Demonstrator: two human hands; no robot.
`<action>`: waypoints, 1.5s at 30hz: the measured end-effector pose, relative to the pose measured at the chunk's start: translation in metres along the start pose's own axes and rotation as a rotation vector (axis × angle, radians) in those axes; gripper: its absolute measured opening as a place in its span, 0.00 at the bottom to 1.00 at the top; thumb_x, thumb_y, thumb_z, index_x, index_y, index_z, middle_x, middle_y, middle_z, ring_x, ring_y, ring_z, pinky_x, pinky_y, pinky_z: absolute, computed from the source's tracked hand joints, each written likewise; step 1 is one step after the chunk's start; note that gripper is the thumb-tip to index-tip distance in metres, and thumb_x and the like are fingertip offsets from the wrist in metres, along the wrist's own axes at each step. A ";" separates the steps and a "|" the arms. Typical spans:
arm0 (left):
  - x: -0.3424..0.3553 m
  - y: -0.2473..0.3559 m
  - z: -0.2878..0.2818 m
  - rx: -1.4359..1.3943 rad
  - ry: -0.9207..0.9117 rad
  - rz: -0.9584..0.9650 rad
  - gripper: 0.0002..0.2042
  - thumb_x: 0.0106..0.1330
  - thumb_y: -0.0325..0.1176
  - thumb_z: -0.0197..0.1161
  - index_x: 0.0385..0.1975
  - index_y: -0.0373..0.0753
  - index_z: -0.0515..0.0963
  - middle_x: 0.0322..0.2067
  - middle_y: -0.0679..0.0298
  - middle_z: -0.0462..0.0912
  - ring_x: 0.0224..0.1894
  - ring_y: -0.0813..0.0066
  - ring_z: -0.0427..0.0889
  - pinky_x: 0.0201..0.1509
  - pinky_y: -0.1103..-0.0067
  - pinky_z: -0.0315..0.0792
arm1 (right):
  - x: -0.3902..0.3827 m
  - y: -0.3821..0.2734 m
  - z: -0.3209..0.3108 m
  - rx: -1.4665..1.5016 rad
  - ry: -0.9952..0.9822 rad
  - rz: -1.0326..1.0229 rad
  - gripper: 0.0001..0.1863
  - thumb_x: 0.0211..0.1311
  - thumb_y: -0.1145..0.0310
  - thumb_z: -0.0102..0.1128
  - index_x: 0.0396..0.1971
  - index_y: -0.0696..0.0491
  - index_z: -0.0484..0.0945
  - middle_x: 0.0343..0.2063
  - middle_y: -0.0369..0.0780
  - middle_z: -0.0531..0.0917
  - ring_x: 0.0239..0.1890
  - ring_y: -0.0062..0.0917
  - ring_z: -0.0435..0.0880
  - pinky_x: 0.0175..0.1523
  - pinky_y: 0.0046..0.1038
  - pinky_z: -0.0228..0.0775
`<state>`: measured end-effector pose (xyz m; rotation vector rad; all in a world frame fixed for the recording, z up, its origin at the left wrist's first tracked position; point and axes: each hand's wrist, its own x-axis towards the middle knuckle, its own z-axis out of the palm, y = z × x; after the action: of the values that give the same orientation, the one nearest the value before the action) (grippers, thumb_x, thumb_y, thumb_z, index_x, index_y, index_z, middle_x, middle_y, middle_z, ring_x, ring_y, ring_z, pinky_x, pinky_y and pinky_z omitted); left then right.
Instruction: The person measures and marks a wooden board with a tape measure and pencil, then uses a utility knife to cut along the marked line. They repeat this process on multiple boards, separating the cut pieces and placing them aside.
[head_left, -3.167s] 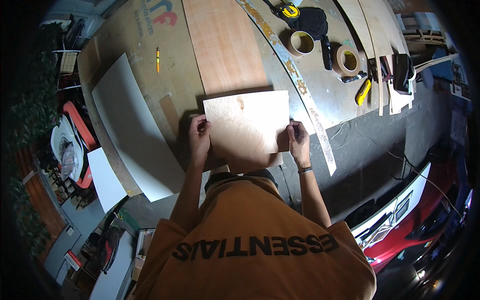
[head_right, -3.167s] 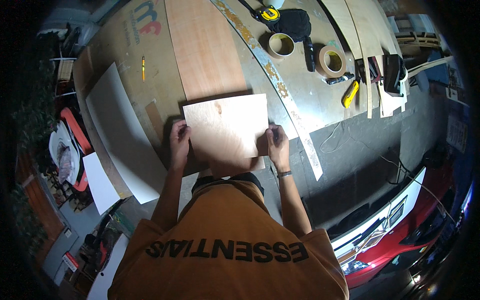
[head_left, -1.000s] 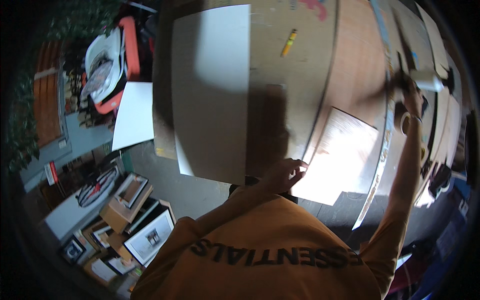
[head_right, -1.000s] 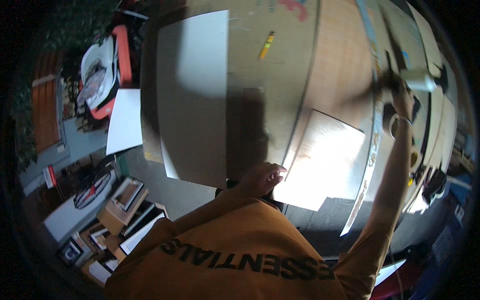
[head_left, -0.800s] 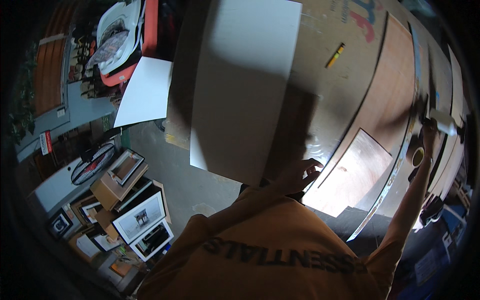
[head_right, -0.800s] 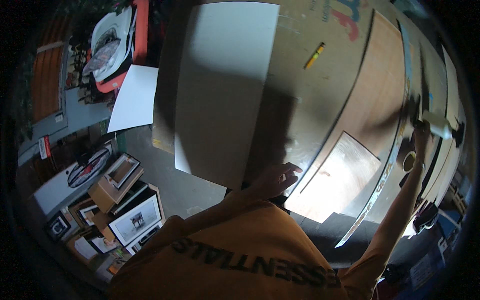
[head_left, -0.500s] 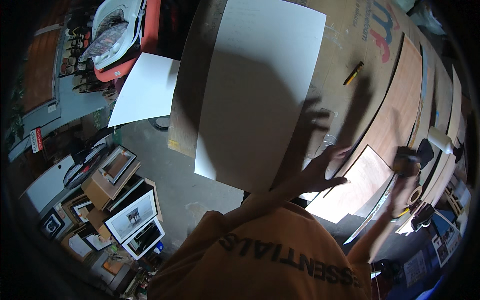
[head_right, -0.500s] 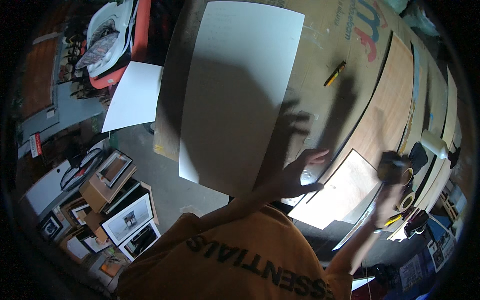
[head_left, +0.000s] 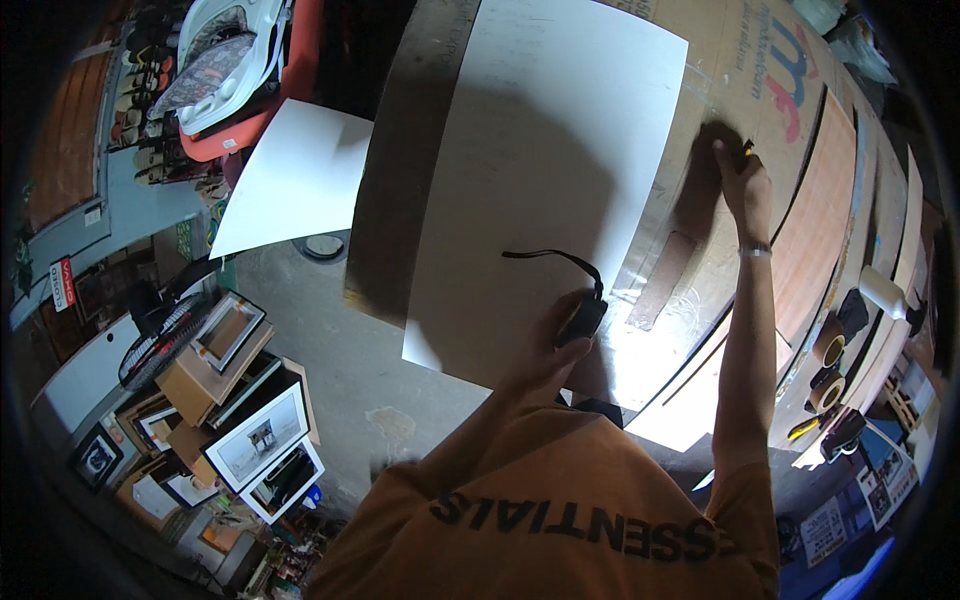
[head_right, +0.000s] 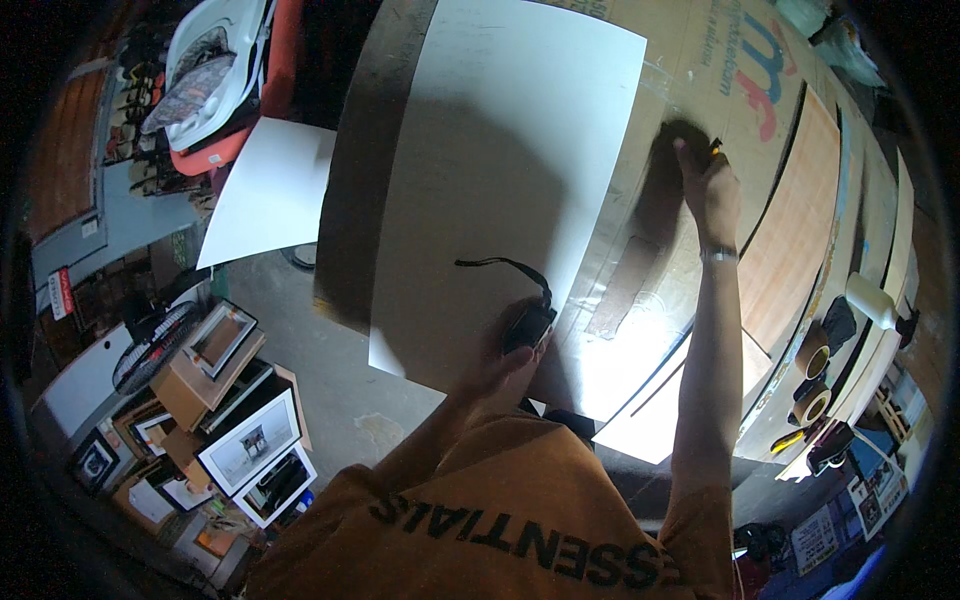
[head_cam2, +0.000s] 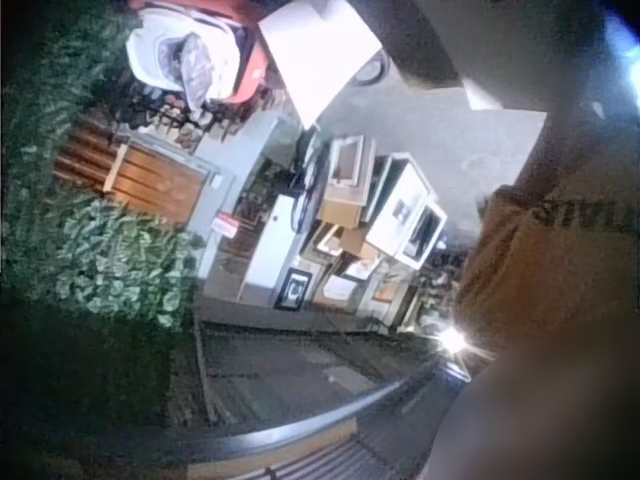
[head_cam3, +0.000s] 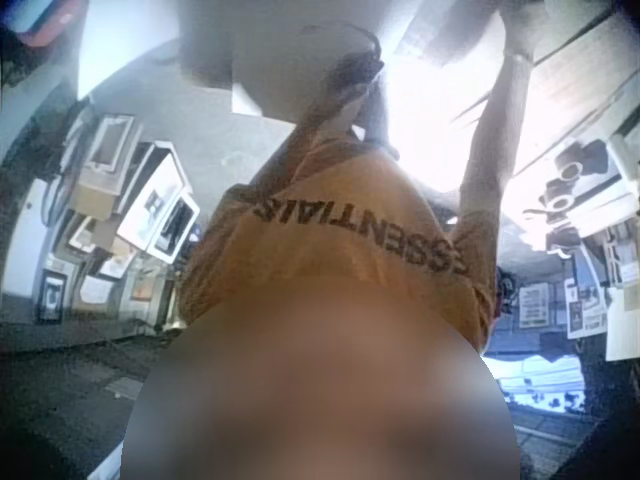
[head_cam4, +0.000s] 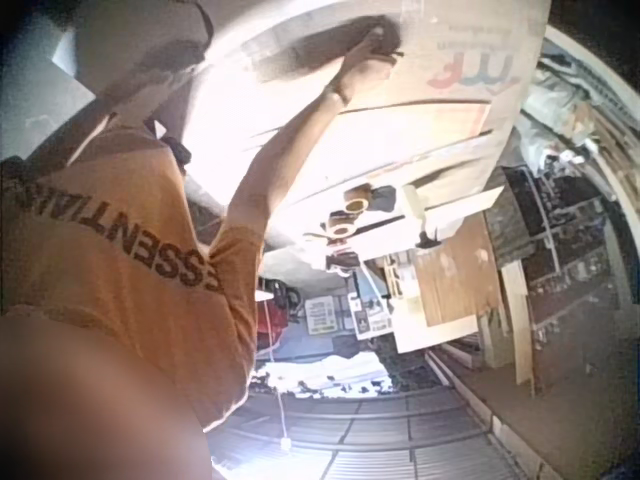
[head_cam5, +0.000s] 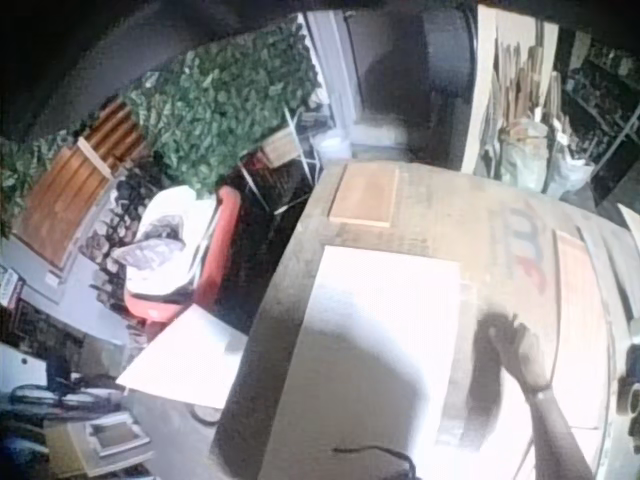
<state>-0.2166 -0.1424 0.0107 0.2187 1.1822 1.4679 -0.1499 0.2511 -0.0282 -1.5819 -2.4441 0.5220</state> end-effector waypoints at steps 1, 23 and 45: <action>-0.005 0.002 0.000 -0.031 -0.018 -0.053 0.40 0.64 0.53 0.70 0.69 0.36 0.62 0.53 0.58 0.75 0.55 0.70 0.76 0.59 0.73 0.70 | 0.013 0.005 0.011 -0.081 0.017 -0.037 0.29 0.66 0.43 0.63 0.34 0.61 0.80 0.26 0.54 0.84 0.33 0.46 0.87 0.41 0.42 0.77; -0.003 0.003 0.023 -0.498 0.116 -0.011 0.34 0.53 0.21 0.76 0.59 0.45 0.65 0.48 0.66 0.72 0.51 0.77 0.77 0.56 0.78 0.76 | -0.194 -0.007 -0.053 1.251 -0.042 0.220 0.07 0.75 0.71 0.55 0.47 0.54 0.75 0.28 0.33 0.78 0.29 0.16 0.76 0.33 0.22 0.69; 0.080 -0.055 0.126 0.447 0.395 0.429 0.38 0.57 0.20 0.72 0.65 0.36 0.56 0.55 0.53 0.69 0.57 0.65 0.73 0.62 0.69 0.72 | -0.295 0.156 -0.123 1.410 -0.117 0.238 0.13 0.76 0.67 0.48 0.45 0.59 0.79 0.41 0.41 0.82 0.46 0.26 0.83 0.55 0.29 0.77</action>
<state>-0.1170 -0.0202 -0.0090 0.5318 1.8714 1.6412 0.1457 0.0643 0.0356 -1.0938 -1.1748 1.8196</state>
